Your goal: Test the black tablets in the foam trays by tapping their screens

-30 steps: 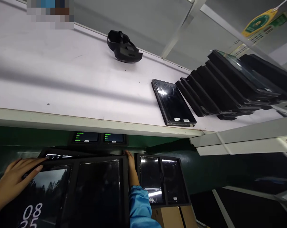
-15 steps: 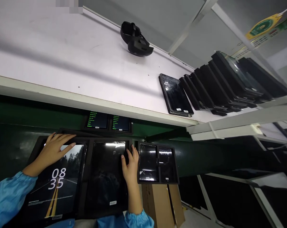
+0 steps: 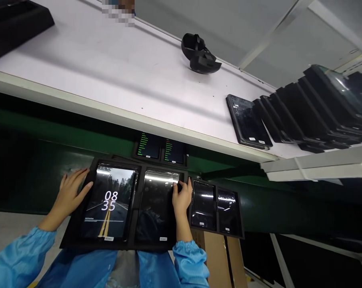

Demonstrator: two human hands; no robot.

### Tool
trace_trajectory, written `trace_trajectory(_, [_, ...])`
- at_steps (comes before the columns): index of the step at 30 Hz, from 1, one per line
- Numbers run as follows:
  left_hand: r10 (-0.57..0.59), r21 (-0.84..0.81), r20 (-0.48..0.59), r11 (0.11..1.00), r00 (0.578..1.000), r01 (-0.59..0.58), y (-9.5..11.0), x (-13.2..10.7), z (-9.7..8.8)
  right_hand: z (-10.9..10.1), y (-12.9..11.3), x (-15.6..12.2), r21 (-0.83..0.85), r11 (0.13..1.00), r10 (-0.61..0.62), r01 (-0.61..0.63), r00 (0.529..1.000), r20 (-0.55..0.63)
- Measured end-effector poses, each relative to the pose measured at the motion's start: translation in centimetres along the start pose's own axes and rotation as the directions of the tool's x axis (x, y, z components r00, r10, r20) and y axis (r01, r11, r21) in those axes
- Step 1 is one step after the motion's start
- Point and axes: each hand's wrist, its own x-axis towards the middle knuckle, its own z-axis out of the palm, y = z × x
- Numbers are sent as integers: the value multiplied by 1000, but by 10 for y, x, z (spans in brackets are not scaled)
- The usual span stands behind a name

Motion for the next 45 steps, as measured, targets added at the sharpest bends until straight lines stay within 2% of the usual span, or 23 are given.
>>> trace_trajectory(4, [51,-6,-69,999,996,-51,-14,-39,3,4,-4,3,35,997,66,-65,997,-26])
trace_trajectory(8, [281,1,-32,960,959,-281,-23,-54,7,-1,-13,-11,157,978,149,-140,988,-46])
trace_trajectory(11, [444,-7,27,896,895,-444,-31,-54,8,-6,-20,-41,270,945,222,-187,969,-104])
trace_trajectory(15, [590,-38,63,808,805,-588,-41,-50,6,-14,-19,-97,296,928,289,-225,938,-191])
trace_trajectory(19, [686,-94,100,728,721,-679,-47,-48,8,-22,-14,-147,278,922,337,-270,913,-229])
trace_trajectory(22, [708,-125,120,706,696,-697,-52,-49,16,-23,-15,-163,272,915,365,-298,899,-242])
trace_trajectory(25, [676,-141,98,736,730,-662,-55,-53,28,-16,-16,-148,235,938,309,-254,921,-237])
trace_trajectory(28, [610,-179,52,784,790,-594,-54,-57,35,-7,-16,-106,173,968,220,-184,951,-218])
trace_trajectory(31, [526,-201,15,835,851,-512,-53,-60,35,-6,-17,-57,158,971,211,-182,959,-188])
trace_trajectory(33, [489,-197,-17,854,872,-482,-51,-63,32,-10,-18,-35,213,957,232,-196,959,-162])
trace_trajectory(34, [497,-191,-27,849,867,-492,-50,-66,30,-14,-18,-30,249,950,229,-188,962,-149])
trace_trajectory(36, [572,-159,-7,809,820,-566,-48,-72,24,-22,-19,-36,293,948,169,-127,978,-124])
trace_trajectory(37, [636,-132,22,767,771,-628,-46,-75,20,-27,-20,-45,289,955,108,-73,989,-105])
trace_trajectory(39, [766,-67,88,642,637,-763,-40,-80,13,-36,-22,-75,233,971,-36,46,998,-44])
trace_trajectory(40, [805,-34,110,590,583,-807,-38,-81,10,-40,-24,-92,194,976,-99,98,995,-4])
trace_trajectory(41, [823,-8,121,560,555,-828,-35,-80,8,-43,-27,-110,155,979,-141,135,990,28])
trace_trajectory(42, [823,9,114,559,556,-829,-33,-78,6,-44,-30,-126,111,979,-176,169,983,53])
trace_trajectory(43, [803,18,93,590,588,-808,-31,-76,4,-43,-34,-139,62,976,-213,208,973,86])
trace_trajectory(45, [720,15,32,693,693,-720,-29,-68,3,-38,-44,-155,-21,952,-296,305,937,185])
